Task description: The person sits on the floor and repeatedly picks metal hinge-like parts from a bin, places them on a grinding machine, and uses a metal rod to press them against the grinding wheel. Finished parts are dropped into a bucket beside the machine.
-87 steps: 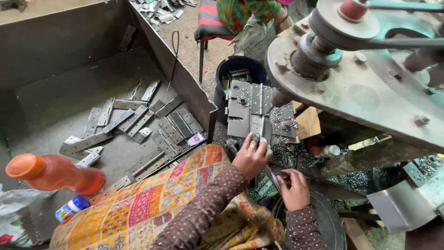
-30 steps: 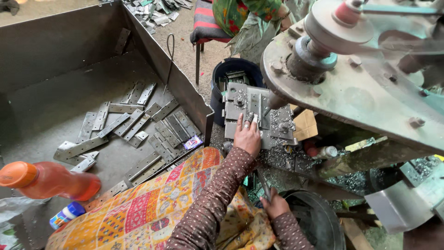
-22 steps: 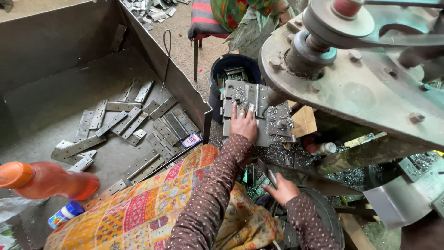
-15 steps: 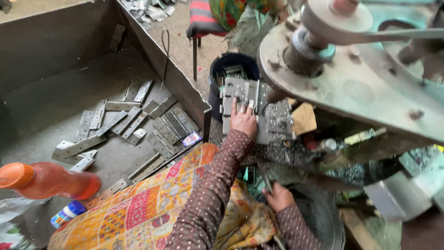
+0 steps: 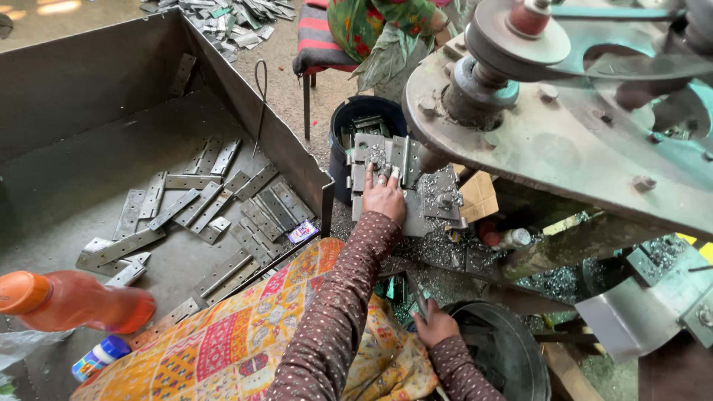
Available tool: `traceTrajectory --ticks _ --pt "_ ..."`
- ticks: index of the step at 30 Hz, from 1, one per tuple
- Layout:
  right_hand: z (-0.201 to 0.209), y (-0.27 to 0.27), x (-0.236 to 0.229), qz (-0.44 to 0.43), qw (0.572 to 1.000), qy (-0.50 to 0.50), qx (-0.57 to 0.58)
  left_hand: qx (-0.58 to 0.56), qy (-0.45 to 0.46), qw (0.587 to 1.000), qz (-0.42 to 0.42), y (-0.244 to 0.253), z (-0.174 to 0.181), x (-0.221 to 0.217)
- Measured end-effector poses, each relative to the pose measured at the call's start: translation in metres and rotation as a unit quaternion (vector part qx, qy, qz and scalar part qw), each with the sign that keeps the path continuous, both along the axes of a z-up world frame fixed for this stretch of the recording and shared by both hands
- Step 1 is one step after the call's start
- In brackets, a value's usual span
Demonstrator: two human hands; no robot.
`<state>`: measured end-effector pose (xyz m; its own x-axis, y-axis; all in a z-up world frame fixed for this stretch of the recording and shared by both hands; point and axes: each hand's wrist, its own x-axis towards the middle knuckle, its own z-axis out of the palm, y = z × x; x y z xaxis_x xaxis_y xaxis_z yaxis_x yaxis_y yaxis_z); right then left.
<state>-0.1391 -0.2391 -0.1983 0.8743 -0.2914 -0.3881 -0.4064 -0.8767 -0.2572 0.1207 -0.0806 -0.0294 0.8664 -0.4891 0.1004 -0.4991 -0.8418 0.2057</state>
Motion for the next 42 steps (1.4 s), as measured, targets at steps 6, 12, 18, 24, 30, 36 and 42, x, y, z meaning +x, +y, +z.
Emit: traceTrajectory --ticks 6,12,18,24,30,36,42 --pt "0.039 -0.003 0.009 -0.003 0.999 0.030 0.039 0.017 -0.004 1.000 -0.019 0.008 0.001 0.006" --pt "0.118 0.000 0.025 -0.022 0.954 -0.297 0.022 -0.011 -0.145 0.986 -0.077 0.028 0.009 -0.078" --pt "0.128 0.010 0.017 -0.053 0.938 -0.330 0.098 -0.151 -0.250 0.954 -0.070 0.051 0.004 -0.132" --pt "0.134 0.012 0.021 -0.057 0.919 -0.377 0.095 -0.296 -0.175 0.929 -0.137 0.054 0.027 -0.118" --pt "0.129 0.008 0.021 -0.074 0.941 -0.323 0.071 -0.225 -0.379 0.895 -0.073 0.027 0.015 -0.087" --pt "0.123 0.004 0.023 -0.071 0.951 -0.291 0.081 0.026 -0.130 0.991 -0.032 0.018 -0.023 -0.050" --pt "0.128 0.009 0.017 -0.069 0.934 -0.332 0.113 -0.062 -0.129 0.981 0.130 0.064 -0.016 -0.052"
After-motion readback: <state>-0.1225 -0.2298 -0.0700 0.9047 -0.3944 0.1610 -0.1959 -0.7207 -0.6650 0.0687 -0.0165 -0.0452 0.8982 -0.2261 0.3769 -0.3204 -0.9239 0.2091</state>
